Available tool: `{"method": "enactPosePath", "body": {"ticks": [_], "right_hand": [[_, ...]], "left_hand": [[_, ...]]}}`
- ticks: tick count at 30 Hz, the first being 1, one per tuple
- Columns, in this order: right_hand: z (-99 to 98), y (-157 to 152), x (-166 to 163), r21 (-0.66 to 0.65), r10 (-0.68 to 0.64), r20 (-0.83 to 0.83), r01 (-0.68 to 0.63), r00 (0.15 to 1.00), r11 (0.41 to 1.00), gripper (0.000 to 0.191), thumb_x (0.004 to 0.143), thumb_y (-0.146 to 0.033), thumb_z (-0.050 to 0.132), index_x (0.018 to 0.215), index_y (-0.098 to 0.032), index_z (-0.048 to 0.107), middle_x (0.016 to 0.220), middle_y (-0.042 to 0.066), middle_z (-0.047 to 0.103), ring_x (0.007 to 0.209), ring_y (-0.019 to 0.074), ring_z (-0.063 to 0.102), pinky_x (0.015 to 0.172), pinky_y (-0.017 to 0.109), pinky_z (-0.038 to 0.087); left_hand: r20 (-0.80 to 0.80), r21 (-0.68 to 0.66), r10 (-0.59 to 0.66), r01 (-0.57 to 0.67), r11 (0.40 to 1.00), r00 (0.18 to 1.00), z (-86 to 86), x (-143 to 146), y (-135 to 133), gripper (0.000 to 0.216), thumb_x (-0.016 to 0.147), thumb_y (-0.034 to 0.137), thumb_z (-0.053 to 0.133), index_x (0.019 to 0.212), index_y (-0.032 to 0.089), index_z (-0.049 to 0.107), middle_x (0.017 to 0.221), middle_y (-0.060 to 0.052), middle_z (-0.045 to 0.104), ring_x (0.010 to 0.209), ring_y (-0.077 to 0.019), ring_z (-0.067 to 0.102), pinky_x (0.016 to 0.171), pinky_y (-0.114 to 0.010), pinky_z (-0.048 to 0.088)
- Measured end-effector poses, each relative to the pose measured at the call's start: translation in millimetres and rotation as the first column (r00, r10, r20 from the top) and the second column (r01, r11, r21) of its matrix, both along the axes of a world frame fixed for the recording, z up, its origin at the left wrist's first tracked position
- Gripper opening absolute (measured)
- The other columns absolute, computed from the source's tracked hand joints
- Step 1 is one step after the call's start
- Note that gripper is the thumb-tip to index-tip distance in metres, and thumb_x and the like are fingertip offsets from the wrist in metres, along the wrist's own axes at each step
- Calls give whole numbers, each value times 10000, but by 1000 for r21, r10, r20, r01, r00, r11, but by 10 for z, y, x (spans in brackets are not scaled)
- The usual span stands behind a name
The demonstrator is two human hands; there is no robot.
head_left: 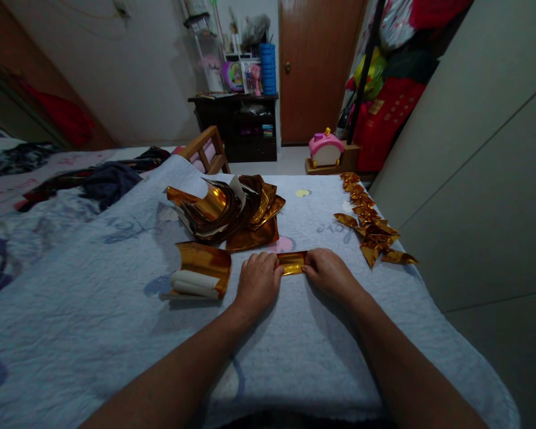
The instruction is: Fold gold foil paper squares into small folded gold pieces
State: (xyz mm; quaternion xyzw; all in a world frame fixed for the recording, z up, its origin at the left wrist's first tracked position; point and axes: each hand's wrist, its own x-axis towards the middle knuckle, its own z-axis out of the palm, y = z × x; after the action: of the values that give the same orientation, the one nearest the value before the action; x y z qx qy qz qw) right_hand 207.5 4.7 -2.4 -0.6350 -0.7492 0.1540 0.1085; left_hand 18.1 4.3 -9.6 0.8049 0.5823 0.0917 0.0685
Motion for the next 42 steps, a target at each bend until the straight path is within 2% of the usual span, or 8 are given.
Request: {"method": "enactPosePath", "body": {"ticks": [10,18,25,30,36,39,42], "right_hand": [[12,0,-8,-11,-11,11,11,1000,1000,155,910,-191,559,873,-168,707,887,81,721,806,192,606,711,290,357],[0,0,2,-4,-17,-2,17,1000,1000,98,911,-195,580,915,-163,673,888,72,705,811,189,588,710,278,342],[-42,-3,31,9,77,-25,-77,997,997,186,956,-155,499,944,-185,682,901,56,682,846,180,577,758,270,350],[-40,-13,30,12,82,-29,-82,996,997,202,960,-153,484,938,-183,682,912,58,685,860,183,580,765,277,345],[-18,-27,-19,29,47,35,-48,998,998,208,974,-175,472,934,-173,676,912,74,698,854,191,589,767,290,342],[-15,-33,-51,34,29,67,-31,997,999,191,973,-191,486,932,-179,672,929,74,704,848,194,592,752,298,333],[-4,-43,-90,51,8,103,-13,995,999,170,969,-202,497,943,-179,663,943,78,709,854,204,595,737,312,321]], "left_hand": [[-25,1,-28,28,1000,999,-6,-13,28,130,987,278,539,934,190,619,1011,-75,682,985,-257,583,850,-373,404],[32,2,-24,24,1000,999,-7,-28,22,75,974,250,563,965,195,613,1004,-60,685,983,-252,583,840,-369,401],[77,10,-38,38,999,996,-36,-52,45,47,967,232,573,981,202,606,994,-46,687,969,-242,588,836,-361,408],[28,97,-152,149,984,988,-68,-73,21,111,990,201,525,1011,205,634,1000,-55,676,945,-235,584,813,-366,425],[-120,150,-345,361,921,931,-57,-76,-67,127,954,146,563,1009,191,668,1014,-80,666,961,-250,581,829,-386,474],[-167,141,-368,391,909,915,-42,-61,-138,157,951,110,533,1015,170,664,1001,-92,663,927,-246,599,822,-388,505],[-166,146,-371,395,907,914,-32,-45,-202,206,952,114,527,1104,177,651,1035,-99,661,929,-249,609,819,-391,528]]}}
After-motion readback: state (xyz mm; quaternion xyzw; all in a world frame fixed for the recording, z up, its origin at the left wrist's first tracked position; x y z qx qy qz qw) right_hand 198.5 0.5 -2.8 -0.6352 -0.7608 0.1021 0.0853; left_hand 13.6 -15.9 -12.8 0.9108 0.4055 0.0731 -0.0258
